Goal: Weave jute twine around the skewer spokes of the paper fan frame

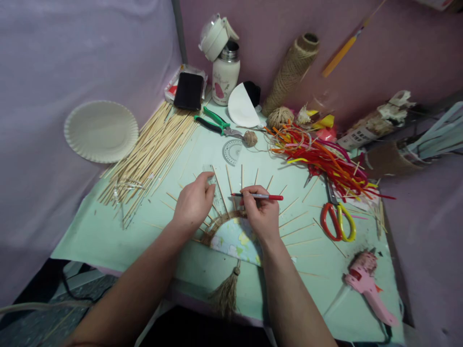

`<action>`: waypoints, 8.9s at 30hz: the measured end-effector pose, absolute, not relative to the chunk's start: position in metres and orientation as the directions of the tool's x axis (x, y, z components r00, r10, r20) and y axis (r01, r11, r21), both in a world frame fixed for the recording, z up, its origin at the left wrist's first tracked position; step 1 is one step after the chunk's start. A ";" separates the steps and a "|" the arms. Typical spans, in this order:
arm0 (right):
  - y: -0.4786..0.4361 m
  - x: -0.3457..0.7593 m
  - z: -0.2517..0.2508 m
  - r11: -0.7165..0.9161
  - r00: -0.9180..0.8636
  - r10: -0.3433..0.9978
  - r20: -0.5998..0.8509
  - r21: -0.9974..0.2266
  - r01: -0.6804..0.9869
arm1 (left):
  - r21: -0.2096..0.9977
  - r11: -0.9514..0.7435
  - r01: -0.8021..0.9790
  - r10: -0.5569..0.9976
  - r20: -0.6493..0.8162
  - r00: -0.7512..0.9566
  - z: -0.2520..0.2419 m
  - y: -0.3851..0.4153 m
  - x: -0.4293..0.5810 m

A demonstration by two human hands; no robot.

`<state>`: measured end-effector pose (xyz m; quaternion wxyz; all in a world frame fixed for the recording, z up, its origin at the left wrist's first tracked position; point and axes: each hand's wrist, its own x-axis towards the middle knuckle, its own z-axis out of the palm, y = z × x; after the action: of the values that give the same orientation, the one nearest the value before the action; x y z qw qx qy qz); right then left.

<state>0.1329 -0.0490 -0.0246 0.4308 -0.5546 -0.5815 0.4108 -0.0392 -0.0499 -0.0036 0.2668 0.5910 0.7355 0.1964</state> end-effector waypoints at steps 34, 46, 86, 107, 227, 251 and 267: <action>-0.049 0.130 -0.023 0.124 -0.200 0.978 0.063 -0.941 0.315 | 0.554 0.250 0.794 0.964 -0.216 -0.152 0.001 -0.048 -0.038; -0.048 0.130 -0.023 0.130 -0.208 0.976 0.060 -0.930 0.343 | 0.547 0.248 0.799 0.965 -0.213 -0.154 -0.001 -0.047 -0.037; -0.048 0.131 -0.025 0.132 -0.185 0.981 0.063 -0.912 0.389 | 0.636 0.233 0.736 0.972 -0.171 -0.161 -0.002 -0.050 -0.039; -0.065 0.135 0.007 0.370 -0.521 0.853 0.037 -0.747 0.553 | 0.836 0.227 0.500 0.875 0.050 -0.481 -0.013 -0.086 -0.061; -0.044 0.126 -0.014 0.007 0.228 0.973 0.014 -0.999 0.034 | 0.514 0.250 0.821 0.967 -0.092 -0.237 -0.007 -0.038 -0.037; -0.042 0.123 -0.021 -0.013 -0.035 0.999 -0.021 -0.975 0.224 | 0.547 0.250 0.799 0.965 -0.077 -0.249 -0.008 -0.039 -0.036; -0.043 0.123 -0.020 -0.019 -0.040 0.999 -0.029 -0.973 0.231 | 0.581 0.245 0.776 0.965 -0.068 -0.253 -0.009 -0.036 -0.039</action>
<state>0.1233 -0.0428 -0.0196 0.4216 -0.5499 -0.5592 0.4553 -0.0386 -0.0363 -0.0091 0.2121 0.5729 0.7598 0.2224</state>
